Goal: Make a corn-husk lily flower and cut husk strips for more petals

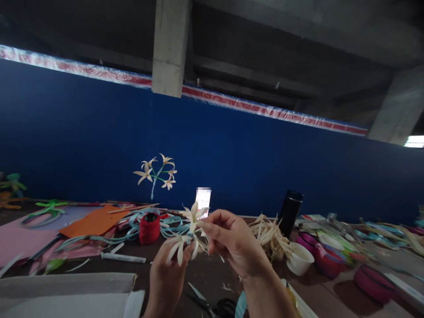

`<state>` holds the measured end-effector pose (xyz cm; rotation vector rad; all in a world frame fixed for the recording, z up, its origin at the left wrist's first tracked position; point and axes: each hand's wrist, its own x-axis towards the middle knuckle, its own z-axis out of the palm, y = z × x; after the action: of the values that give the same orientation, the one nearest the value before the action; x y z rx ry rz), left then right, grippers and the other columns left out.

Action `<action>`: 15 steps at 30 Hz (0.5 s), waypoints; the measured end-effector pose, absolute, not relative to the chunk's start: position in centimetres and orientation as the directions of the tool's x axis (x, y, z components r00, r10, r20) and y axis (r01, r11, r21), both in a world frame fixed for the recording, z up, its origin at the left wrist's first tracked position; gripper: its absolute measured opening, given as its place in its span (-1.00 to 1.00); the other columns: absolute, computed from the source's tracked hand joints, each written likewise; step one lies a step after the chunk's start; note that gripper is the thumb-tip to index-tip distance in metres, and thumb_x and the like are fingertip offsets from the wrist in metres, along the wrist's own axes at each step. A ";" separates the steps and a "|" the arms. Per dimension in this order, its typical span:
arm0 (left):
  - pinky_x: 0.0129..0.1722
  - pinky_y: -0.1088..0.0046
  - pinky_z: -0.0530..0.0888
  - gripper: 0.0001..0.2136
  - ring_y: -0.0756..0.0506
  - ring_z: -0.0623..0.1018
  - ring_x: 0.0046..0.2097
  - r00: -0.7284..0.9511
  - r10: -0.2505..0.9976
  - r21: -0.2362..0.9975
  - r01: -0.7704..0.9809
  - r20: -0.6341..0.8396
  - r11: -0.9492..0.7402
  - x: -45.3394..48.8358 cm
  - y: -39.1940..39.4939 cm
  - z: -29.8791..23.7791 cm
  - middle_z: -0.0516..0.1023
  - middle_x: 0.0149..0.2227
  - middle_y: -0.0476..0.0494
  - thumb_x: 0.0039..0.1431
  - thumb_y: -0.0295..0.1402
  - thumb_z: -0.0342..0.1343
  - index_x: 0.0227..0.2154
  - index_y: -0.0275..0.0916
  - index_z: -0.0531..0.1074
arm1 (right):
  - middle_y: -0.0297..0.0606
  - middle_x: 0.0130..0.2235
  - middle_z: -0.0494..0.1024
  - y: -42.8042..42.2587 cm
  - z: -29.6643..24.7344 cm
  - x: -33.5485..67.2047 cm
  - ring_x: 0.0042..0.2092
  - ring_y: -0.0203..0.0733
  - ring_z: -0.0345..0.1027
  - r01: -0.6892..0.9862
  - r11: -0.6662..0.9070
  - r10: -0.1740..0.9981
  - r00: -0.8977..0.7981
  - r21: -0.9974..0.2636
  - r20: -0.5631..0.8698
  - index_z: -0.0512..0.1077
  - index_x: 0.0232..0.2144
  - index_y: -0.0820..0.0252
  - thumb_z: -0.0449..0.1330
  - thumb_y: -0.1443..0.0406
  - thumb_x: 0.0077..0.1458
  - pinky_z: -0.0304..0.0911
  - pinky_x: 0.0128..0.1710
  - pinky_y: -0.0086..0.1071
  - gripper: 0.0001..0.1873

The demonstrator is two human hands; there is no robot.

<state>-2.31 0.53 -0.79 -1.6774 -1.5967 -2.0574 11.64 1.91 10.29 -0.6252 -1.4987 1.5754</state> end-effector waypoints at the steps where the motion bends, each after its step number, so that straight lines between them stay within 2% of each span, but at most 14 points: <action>1: -0.37 0.40 0.50 -0.77 -0.11 0.54 -0.38 -0.400 0.531 0.653 0.594 0.747 -0.471 -2.3 0.4 -0.6 0.57 -0.45 -0.11 0.04 -0.14 0.08 -0.48 -0.18 0.50 | -0.44 -0.66 0.41 1.9 10.3 11.6 -0.70 -0.53 0.09 -0.241 0.087 0.838 -0.507 -0.966 0.202 0.39 -0.49 0.23 0.36 0.20 -0.13 -0.24 -0.71 -0.56 -0.74; 6: -0.43 0.42 0.49 -0.75 -0.10 0.54 -0.44 -0.387 0.522 0.637 0.605 0.760 -0.478 -2.1 0.5 -0.5 0.56 -0.49 -0.12 0.04 -0.12 0.07 -0.51 -0.17 0.49 | -0.40 -0.58 0.45 1.8 10.2 11.7 -0.66 -0.51 0.20 -0.257 0.115 0.824 -0.516 -0.960 0.236 0.42 -0.49 0.23 0.35 0.24 -0.12 -0.16 -0.70 -0.57 -0.79; 10: -0.39 0.41 0.49 -0.73 -0.10 0.54 -0.43 -0.417 0.483 0.632 0.598 0.770 -0.492 -2.1 0.7 -0.6 0.55 -0.49 -0.12 0.05 -0.11 0.05 -0.53 -0.19 0.47 | -0.42 -0.64 0.43 1.6 10.3 11.7 -0.67 -0.45 0.26 -0.253 0.125 0.806 -0.538 -0.959 0.247 0.39 -0.47 0.23 0.34 0.24 -0.11 -0.14 -0.72 -0.58 -0.78; 15: -0.44 0.46 0.48 -0.71 -0.07 0.52 -0.46 -0.413 0.543 0.677 0.541 0.731 -0.499 -2.1 0.6 -0.6 0.53 -0.53 -0.10 0.07 -0.10 0.05 -0.56 -0.20 0.45 | -0.42 -0.60 0.45 1.4 10.4 11.7 -0.65 -0.42 0.34 -0.274 0.110 0.802 -0.543 -0.955 0.248 0.37 -0.45 0.21 0.34 0.26 -0.12 -0.09 -0.73 -0.62 -0.77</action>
<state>-2.06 0.62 -0.63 -1.7028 -1.5731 -2.1224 11.65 1.42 10.38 -0.5395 -1.5268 1.5778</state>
